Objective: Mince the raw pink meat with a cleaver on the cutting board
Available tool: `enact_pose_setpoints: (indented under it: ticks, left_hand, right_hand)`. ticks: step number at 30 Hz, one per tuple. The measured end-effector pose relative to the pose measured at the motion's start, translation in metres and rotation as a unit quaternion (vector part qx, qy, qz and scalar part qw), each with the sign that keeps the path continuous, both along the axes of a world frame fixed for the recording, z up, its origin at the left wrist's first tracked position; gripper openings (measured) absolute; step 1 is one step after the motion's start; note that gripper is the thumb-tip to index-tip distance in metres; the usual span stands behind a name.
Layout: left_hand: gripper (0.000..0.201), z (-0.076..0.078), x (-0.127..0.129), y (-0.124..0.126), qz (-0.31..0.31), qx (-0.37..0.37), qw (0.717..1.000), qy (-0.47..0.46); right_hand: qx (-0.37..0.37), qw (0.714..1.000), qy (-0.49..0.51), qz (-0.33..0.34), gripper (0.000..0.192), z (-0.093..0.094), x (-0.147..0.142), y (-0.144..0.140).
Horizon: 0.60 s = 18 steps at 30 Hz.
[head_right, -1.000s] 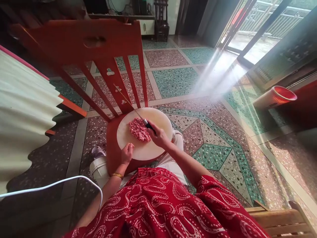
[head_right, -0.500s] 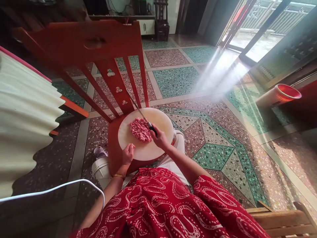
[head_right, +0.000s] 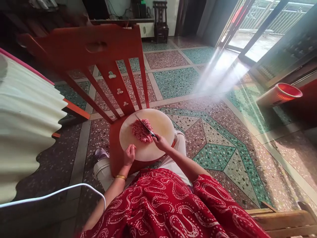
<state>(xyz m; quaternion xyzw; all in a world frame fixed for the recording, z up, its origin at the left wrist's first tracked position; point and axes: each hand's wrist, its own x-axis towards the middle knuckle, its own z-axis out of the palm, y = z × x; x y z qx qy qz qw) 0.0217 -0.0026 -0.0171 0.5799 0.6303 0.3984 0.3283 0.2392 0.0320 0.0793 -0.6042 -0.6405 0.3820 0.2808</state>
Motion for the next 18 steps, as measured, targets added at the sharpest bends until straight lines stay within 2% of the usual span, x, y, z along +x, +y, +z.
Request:
enact_pose_setpoints:
  ticks: [2,6,8,9,11,13,14,16,18]
  left_hand:
    - [0.032,0.001,0.0,0.0,-0.002,0.0,1.0,-0.004]
    - [0.031,0.001,0.001,0.001,-0.003,-0.004,1.0,-0.01]
    - [0.03,0.001,0.001,0.0,-0.004,-0.004,1.0,-0.008]
    - [0.03,0.002,0.0,0.0,-0.002,-0.002,1.0,-0.006]
    - [0.029,0.002,0.0,0.0,0.001,0.001,1.0,0.0]
    - [0.03,0.001,0.0,0.0,-0.001,0.002,1.0,0.003]
    - [0.03,0.001,0.0,0.001,-0.003,0.002,1.0,0.0]
    - [0.03,-0.001,0.0,0.001,-0.001,-0.001,1.0,-0.01]
    - [0.03,-0.002,0.0,0.001,0.004,0.0,1.0,-0.016]
  right_hand:
    - [-0.013,1.0,0.01,0.006,0.04,0.002,0.004,0.0]
    - [0.076,0.994,0.078,-0.008,0.047,0.027,0.006,0.002]
    - [0.098,0.991,0.081,-0.036,0.047,0.028,0.006,0.001]
    - [0.075,0.993,0.078,-0.047,0.045,0.026,0.006,-0.001]
    - [-0.04,0.995,0.073,-0.06,0.041,0.018,0.008,-0.005]
    - [-0.153,0.982,0.094,-0.064,0.04,0.016,0.01,-0.007]
    - [-0.173,0.976,0.119,-0.06,0.04,0.019,0.011,-0.008]
    - [-0.128,0.974,0.178,-0.049,0.042,0.031,0.011,-0.007]
    - [-0.038,0.977,0.205,-0.043,0.043,0.042,0.01,-0.006]
